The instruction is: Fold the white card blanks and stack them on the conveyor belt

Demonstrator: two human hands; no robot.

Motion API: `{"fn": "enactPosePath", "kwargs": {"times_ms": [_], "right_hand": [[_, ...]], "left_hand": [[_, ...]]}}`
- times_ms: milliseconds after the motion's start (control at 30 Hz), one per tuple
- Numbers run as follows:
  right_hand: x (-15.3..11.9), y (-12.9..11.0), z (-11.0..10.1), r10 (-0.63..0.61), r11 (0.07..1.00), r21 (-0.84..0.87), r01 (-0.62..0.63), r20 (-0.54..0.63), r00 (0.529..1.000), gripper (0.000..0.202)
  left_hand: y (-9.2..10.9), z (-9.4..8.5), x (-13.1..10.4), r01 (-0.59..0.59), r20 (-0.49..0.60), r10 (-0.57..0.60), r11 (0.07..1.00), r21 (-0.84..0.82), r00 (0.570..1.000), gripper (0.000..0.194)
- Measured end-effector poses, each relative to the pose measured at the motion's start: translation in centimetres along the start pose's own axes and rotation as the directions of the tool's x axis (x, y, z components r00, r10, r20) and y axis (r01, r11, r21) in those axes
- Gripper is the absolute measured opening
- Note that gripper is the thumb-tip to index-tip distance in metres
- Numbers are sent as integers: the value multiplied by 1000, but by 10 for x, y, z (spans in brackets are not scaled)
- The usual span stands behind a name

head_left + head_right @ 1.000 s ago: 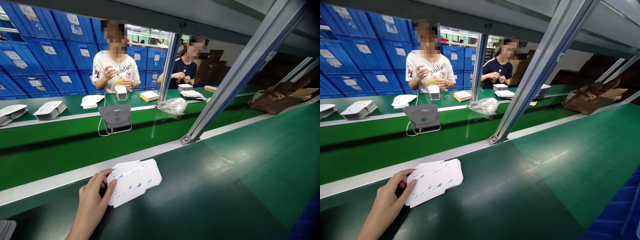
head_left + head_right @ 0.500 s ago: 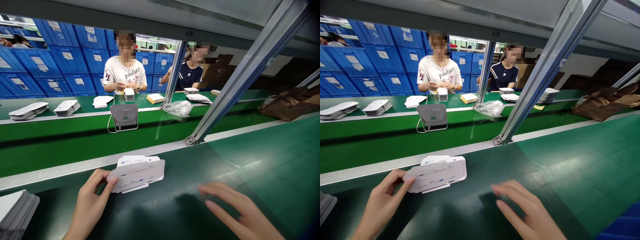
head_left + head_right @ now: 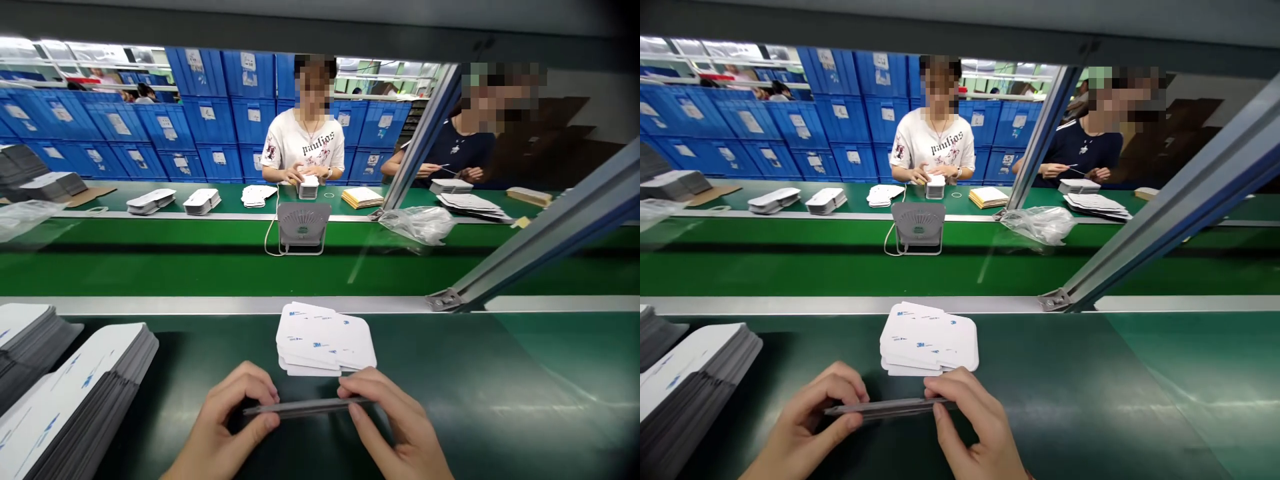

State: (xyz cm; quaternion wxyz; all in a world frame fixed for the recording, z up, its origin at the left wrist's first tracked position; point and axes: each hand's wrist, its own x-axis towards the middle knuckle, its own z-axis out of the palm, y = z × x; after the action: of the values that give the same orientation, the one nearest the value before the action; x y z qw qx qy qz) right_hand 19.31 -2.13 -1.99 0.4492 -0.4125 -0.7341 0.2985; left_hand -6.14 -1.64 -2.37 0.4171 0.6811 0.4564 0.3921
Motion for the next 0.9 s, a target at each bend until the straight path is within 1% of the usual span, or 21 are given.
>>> {"fn": "enactPosePath", "kwargs": {"times_ms": [33, 100, 200, 267, 367, 467, 533, 700, 767, 900], "right_hand": [[0, 1, 0, -9, 1000, 14, 9, -3, 1000, 24], [0, 1, 1, 16, 997, 71, -15, -11, 1000, 23], [-2, -3, 6, 152, 966, 216, -144, -21, 988, 22], [-4, -7, 10, 235, 932, 291, -215, -35, 971, 25], [-7, -11, 14, 276, 909, 343, -238, -65, 959, 23], [-7, -10, 12, 271, 910, 336, -241, -44, 962, 21], [-7, -9, 10, 247, 922, 314, -228, -20, 969, 21], [-4, -7, 8, 101, 955, 278, -98, 4, 995, 22], [-3, -9, 9, 77, 959, 274, -73, -3, 997, 22], [-2, -11, 12, 35, 960, 279, -24, -36, 999, 23]], "left_hand": [[1, 1, 0, -1, 14, 1, 1000, -13, 1000, 8], [2, 4, 1, 16, 26, -15, 999, -50, 1000, 8], [0, 11, -1, 49, 47, -43, 990, -129, 998, 6], [-3, 16, -2, 12, 50, -4, 986, -169, 999, 7], [-6, 22, -4, -56, 34, 63, 982, -178, 997, 12], [-5, 23, -5, -37, 18, 40, 988, -152, 999, 17], [-3, 22, -5, -48, 6, 49, 988, -145, 999, 20], [4, 23, -4, -85, 22, 88, 988, -128, 996, 24], [4, 23, -5, -101, 13, 103, 987, -124, 995, 24], [3, 25, -6, -106, -41, 101, 986, -130, 994, 24]]}}
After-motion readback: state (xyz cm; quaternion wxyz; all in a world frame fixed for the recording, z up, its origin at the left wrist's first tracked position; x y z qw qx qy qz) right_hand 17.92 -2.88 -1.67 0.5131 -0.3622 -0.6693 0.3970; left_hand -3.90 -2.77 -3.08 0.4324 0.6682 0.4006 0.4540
